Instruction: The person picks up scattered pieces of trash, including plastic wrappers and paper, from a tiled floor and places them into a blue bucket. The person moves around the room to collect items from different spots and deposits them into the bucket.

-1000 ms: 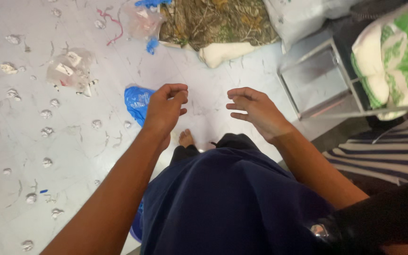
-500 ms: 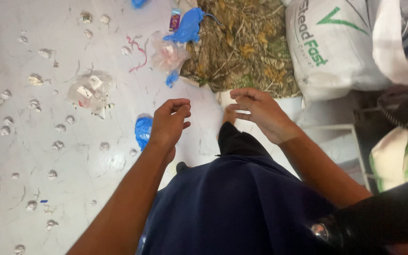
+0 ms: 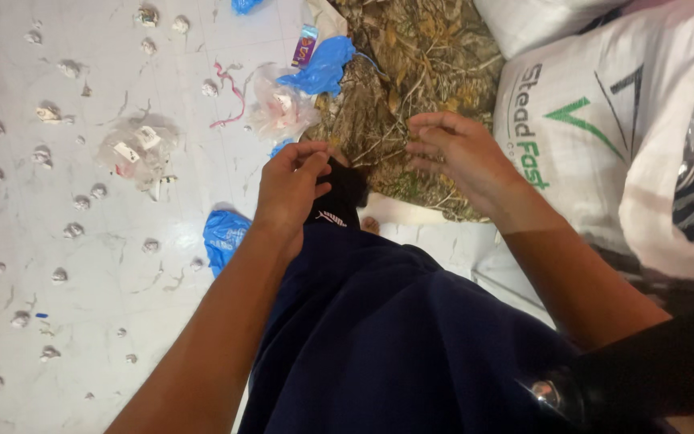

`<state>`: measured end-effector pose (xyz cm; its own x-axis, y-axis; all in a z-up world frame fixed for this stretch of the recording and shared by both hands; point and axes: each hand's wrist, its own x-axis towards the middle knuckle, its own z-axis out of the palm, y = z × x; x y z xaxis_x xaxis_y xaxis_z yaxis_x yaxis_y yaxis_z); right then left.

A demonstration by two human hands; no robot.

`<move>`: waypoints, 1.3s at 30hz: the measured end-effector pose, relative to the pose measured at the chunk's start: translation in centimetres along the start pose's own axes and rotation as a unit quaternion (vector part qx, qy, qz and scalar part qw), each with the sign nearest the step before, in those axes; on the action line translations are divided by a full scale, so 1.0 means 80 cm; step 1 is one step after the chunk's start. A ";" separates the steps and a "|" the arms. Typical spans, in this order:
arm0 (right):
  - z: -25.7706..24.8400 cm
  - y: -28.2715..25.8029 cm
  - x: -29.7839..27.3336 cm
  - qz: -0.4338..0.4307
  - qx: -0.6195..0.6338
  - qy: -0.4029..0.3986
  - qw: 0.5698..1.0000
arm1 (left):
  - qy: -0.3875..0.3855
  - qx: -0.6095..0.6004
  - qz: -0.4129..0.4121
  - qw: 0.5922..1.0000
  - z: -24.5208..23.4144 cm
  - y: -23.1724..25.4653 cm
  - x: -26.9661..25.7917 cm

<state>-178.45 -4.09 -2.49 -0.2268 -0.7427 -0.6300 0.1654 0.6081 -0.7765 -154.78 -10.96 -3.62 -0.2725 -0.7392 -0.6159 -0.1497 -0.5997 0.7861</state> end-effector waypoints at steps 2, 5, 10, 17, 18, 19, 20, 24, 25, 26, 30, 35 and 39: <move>-0.011 -0.016 0.028 0.006 -0.009 -0.010 1.000 | 0.011 -0.005 -0.005 1.000 0.013 0.012 0.024; -0.024 -0.040 0.072 0.010 -0.024 -0.025 0.999 | 0.026 -0.019 -0.013 0.999 0.028 0.026 0.064; -0.046 -0.099 0.160 0.029 -0.068 -0.042 0.996 | 0.050 -0.056 -0.024 0.997 0.054 0.060 0.146; -0.068 -0.175 0.281 0.038 -0.157 -0.091 0.983 | 0.066 -0.098 -0.051 0.992 0.081 0.115 0.252; -0.068 -0.183 0.297 0.035 -0.157 -0.099 0.982 | 0.073 -0.105 -0.052 0.990 0.082 0.123 0.264; -0.068 -0.191 0.310 0.031 -0.158 -0.108 0.981 | 0.080 -0.111 -0.052 0.989 0.083 0.130 0.273; -0.069 -0.200 0.322 0.029 -0.161 -0.114 0.980 | 0.086 -0.115 -0.052 0.988 0.086 0.137 0.280; -0.068 -0.237 0.356 0.010 -0.203 -0.147 0.968 | 0.118 -0.131 -0.043 0.983 0.092 0.157 0.294; -0.068 -0.245 0.364 0.003 -0.221 -0.158 0.963 | 0.128 -0.136 -0.039 0.982 0.094 0.160 0.297; -0.066 -0.253 0.373 0.004 -0.228 -0.170 0.959 | 0.140 -0.141 -0.041 0.979 0.095 0.162 0.298; -0.062 -0.279 0.413 0.015 -0.254 -0.219 0.942 | 0.195 -0.176 -0.045 0.964 0.102 0.160 0.306; -0.055 -0.309 0.466 0.066 -0.263 -0.289 0.918 | 0.282 -0.232 -0.059 0.929 0.111 0.158 0.314; -0.054 -0.336 0.516 0.068 -0.344 -0.336 0.875 | 0.350 -0.262 -0.086 0.895 0.134 0.160 0.332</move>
<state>-196.43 -49.86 -7.54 0.4026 -0.5080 -0.7615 -0.5210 0.5568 -0.6469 -174.13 -34.98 -9.36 0.4020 -0.5235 -0.7512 0.3836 -0.6486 0.6573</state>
